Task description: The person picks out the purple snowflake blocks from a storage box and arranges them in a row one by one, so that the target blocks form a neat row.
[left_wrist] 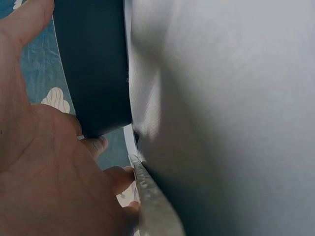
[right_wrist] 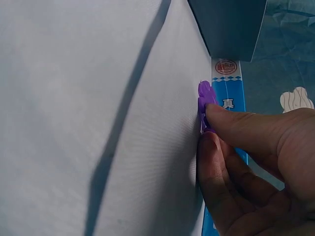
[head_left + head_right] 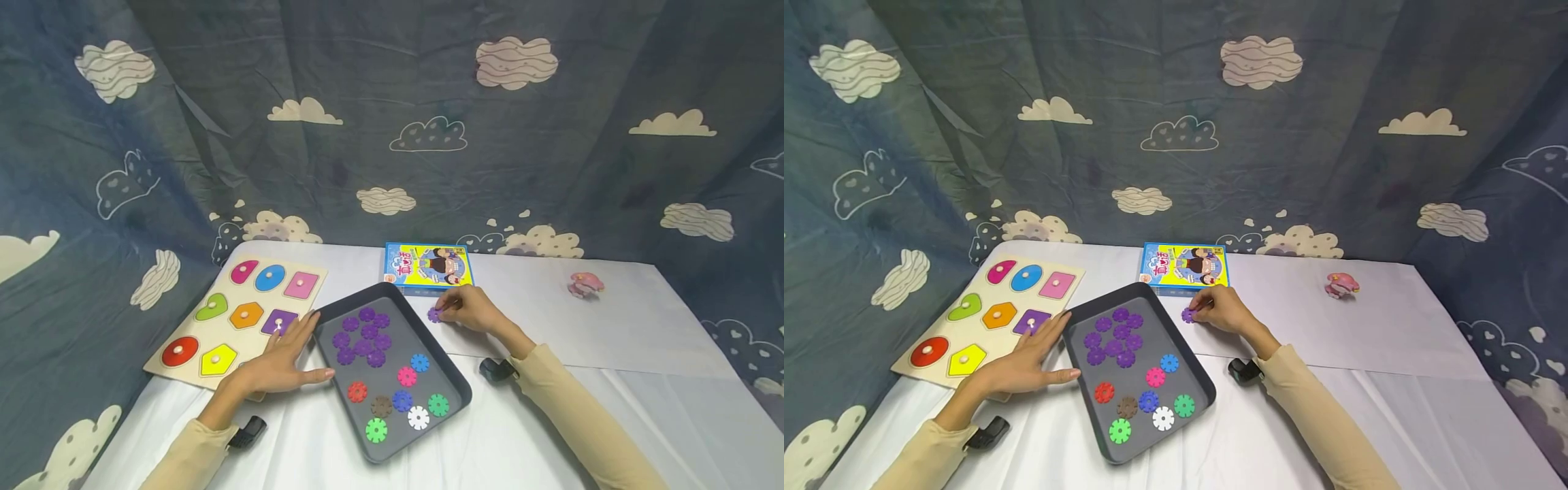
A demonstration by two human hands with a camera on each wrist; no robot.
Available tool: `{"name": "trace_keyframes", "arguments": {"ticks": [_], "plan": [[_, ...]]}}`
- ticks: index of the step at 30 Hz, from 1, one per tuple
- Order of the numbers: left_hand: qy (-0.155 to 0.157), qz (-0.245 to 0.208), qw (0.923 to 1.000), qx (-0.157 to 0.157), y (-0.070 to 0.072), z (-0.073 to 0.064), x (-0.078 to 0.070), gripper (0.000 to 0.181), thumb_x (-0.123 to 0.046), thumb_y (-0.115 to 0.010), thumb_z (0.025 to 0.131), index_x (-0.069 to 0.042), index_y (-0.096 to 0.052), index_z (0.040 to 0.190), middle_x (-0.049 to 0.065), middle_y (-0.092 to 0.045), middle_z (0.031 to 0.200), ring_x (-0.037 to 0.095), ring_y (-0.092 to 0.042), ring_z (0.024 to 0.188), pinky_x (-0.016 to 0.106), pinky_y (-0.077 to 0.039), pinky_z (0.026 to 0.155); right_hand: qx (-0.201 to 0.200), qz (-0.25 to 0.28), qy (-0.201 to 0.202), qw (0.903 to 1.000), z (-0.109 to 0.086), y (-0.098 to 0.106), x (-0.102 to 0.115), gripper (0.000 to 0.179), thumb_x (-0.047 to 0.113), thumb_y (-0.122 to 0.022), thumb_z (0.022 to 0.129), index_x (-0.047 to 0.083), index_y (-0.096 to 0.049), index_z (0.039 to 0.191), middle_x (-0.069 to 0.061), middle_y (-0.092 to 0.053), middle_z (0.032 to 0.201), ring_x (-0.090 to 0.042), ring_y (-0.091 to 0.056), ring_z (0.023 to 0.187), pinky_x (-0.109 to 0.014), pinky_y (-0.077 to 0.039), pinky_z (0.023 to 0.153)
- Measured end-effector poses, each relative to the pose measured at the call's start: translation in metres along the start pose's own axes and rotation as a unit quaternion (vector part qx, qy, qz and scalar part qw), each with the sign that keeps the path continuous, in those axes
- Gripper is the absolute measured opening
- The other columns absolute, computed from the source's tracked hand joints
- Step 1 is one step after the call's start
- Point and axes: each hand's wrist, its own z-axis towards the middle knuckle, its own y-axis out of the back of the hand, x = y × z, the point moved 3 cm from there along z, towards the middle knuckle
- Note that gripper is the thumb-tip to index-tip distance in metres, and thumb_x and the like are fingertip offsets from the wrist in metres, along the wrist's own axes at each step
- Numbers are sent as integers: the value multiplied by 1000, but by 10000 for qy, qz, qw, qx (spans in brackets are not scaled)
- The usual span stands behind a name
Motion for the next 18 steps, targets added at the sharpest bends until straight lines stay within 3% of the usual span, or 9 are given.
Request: {"name": "trace_keyframes", "arguments": {"ticks": [18], "plan": [[-20,8,10000,-4,-1,0,2,114,-66,-69,83,-21,0,163,7,1,170,35,5,156,69,8,118,64,-63,-91,9999,1,-2,1,11,5,-80,81,5,-75,91,-6,-75,89,-12,-60,71,-22,-49,65]]}}
